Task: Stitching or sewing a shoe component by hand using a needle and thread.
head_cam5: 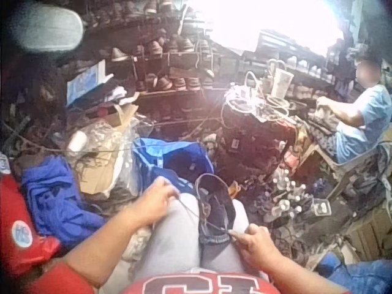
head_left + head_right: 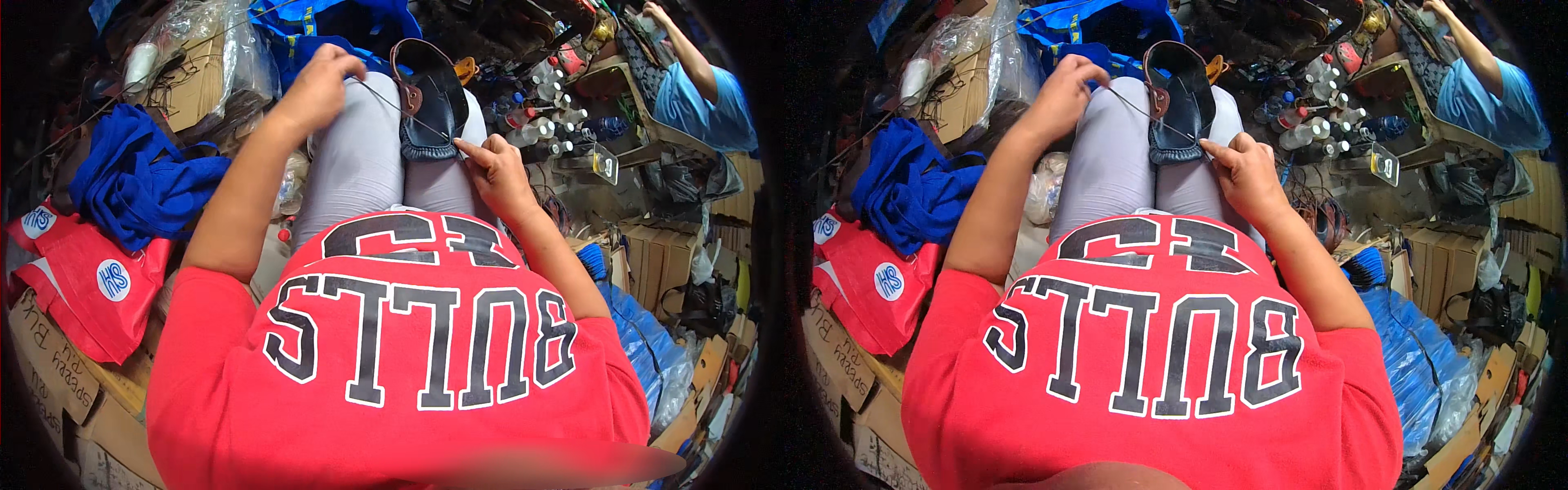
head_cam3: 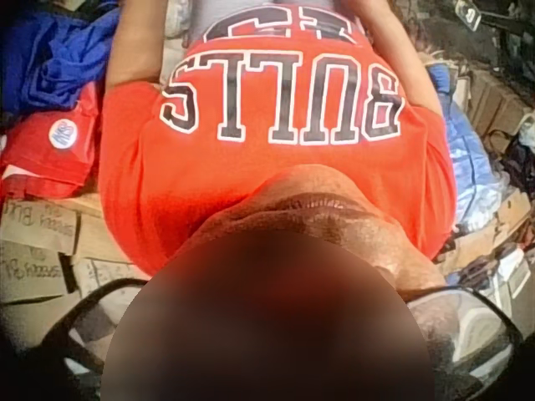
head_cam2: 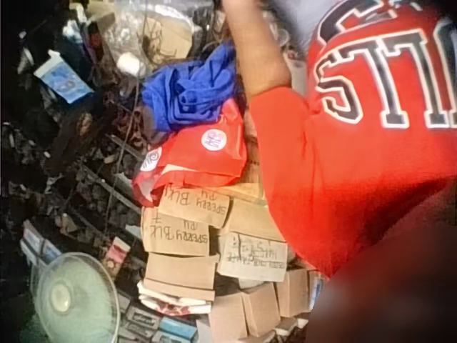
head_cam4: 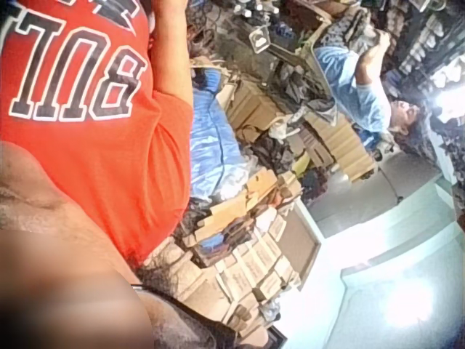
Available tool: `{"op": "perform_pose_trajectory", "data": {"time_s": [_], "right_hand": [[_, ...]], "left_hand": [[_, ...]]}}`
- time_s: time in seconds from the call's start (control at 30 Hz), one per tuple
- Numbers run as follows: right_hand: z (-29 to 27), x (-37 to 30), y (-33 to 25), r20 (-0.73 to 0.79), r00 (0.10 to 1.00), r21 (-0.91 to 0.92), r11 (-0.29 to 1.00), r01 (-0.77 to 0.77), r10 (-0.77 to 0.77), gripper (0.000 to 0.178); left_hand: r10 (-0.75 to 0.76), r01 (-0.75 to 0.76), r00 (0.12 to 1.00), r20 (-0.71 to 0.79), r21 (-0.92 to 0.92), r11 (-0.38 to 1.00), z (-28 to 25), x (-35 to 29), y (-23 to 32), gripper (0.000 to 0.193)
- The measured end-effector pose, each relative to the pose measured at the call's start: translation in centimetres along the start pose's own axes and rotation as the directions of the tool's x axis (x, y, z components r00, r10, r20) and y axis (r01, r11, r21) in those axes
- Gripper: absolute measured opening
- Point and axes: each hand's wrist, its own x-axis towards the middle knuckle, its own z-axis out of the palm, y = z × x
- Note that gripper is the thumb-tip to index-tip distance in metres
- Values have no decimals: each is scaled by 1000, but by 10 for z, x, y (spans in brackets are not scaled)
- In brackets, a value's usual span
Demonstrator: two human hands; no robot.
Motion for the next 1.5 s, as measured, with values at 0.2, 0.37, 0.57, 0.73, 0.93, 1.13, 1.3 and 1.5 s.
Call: {"op": "perform_pose_trajectory", "data": {"time_s": [0.2,0.37,0.57,0.73,0.93,1.13,1.3,1.5], "right_hand": [[-1,-1,5,-5,1000,-100,995,10,-11,33],[-10,9,20,227,950,353,892,-284,213,41],[-15,30,43,385,912,478,815,-327,141,50],[-15,36,51,420,900,406,864,-298,113,53],[-14,37,50,364,927,447,857,-256,87,53],[-14,35,52,412,904,462,830,-312,110,51],[-16,40,50,463,877,451,817,-360,130,51],[-16,34,43,399,903,436,834,-338,158,34]], "left_hand": [[158,-152,987,14,-204,967,32,-33,52,24],[165,-161,986,-9,180,970,48,-33,60,13],[185,-184,982,23,-46,982,61,-20,54,18],[160,-158,984,76,-34,987,63,-20,53,20],[153,-152,985,81,-19,988,61,-19,55,20],[177,-171,979,105,-57,984,64,-18,58,14],[216,-205,964,153,-84,975,63,-2,63,12],[303,-307,940,158,-5,952,54,-9,72,14]]}}
